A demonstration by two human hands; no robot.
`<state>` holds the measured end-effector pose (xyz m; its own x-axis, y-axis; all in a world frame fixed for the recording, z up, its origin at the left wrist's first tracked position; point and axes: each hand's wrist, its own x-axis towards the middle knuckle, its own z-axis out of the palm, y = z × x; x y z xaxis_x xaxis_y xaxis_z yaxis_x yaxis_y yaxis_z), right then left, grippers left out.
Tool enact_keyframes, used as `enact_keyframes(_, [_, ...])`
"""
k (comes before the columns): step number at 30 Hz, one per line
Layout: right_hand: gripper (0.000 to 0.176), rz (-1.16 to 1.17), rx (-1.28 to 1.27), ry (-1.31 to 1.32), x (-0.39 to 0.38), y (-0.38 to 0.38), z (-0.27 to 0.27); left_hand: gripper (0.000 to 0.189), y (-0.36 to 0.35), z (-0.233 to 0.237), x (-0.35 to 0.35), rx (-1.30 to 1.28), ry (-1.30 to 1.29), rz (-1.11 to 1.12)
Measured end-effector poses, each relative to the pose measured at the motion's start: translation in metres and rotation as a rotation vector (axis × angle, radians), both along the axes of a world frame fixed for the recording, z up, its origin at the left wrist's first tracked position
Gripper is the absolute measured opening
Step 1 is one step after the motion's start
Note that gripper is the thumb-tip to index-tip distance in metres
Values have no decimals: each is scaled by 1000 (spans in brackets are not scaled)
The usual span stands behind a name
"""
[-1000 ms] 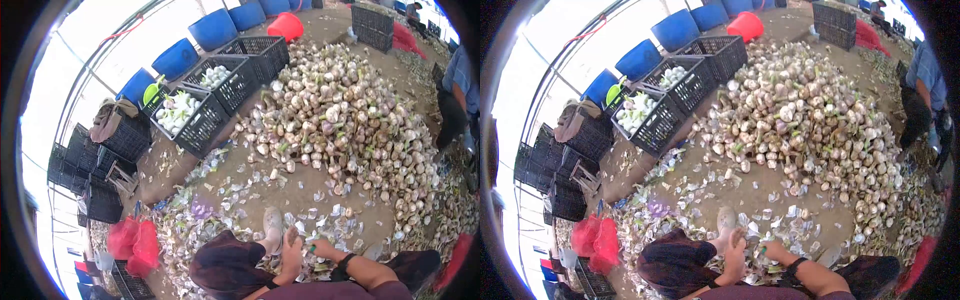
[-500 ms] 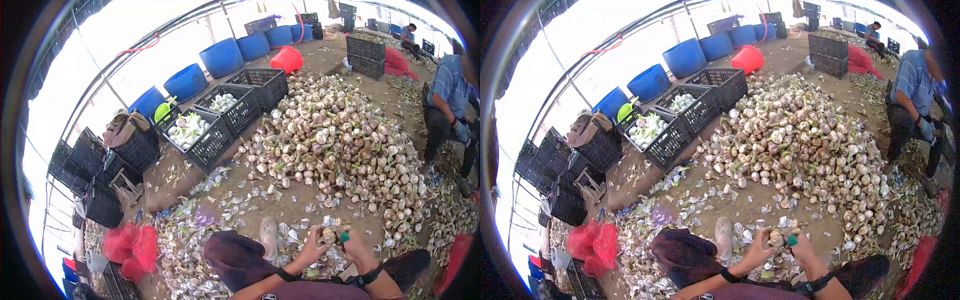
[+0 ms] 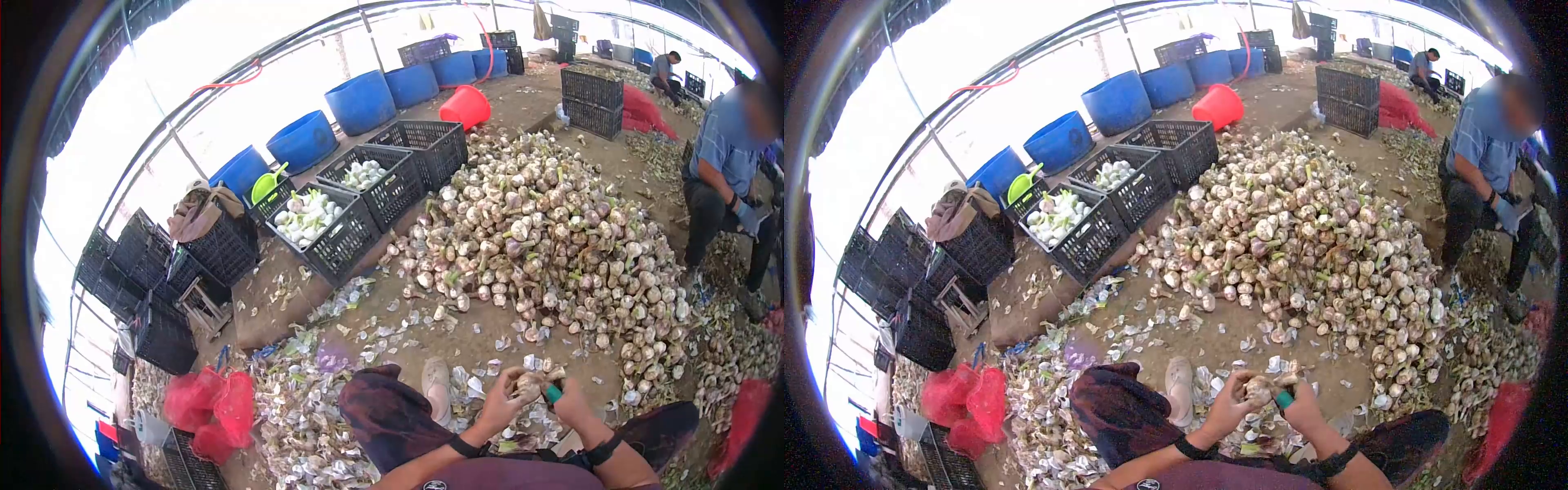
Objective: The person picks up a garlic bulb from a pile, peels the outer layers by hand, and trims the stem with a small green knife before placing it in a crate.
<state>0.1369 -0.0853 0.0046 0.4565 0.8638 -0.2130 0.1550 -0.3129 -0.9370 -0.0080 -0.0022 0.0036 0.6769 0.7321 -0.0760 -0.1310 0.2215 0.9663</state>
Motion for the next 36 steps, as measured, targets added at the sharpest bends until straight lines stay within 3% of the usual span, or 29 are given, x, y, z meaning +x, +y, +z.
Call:
enact_keyframes(5, [21, 72, 176, -35, -1, -1, 10, 55, 0, 4, -2, -4, -11, -18])
enact_keyframes(11, [19, -65, -35, 559, -7, 8, 20, 57, -5, 23, -6, 298, 122, 32])
enact_keyframes(14, [21, -39, -1, 462, -7, 6, 16, 56, -5, 16, -7, 72, 17, 25])
enact_keyframes(17, [23, -36, 95, 294, -9, 2, 15, 52, -3, 8, -8, 19, 4, 32])
enact_keyframes(20, [25, -16, 314, -31, -9, 6, 13, 43, -1, 6, -7, -68, -98, 12])
enact_keyframes(23, [26, 31, 294, -274, -2, 2, 17, 35, 0, 14, -10, -339, -30, -32])
enact_keyframes(26, [25, 157, 245, -357, 1, -1, 44, 40, 4, 11, -11, -791, -154, -147])
enact_keyframes(27, [24, 133, 252, -339, -1, 0, 45, 47, 3, 17, -8, -807, -105, -159])
enact_keyframes(30, [22, 63, 259, -273, -7, 3, 49, 45, 1, 11, -4, -837, -151, -74])
enact_keyframes(34, [18, 18, 336, -298, -13, 5, 57, 38, -7, 2, -4, -233, 34, -18])
enact_keyframes(35, [18, 13, 379, -337, -13, 5, 54, 45, -7, 7, -4, -465, -63, 16])
enact_keyframes(36, [18, -32, 363, -358, -12, 6, 54, 43, -4, 9, -4, -533, -102, 7])
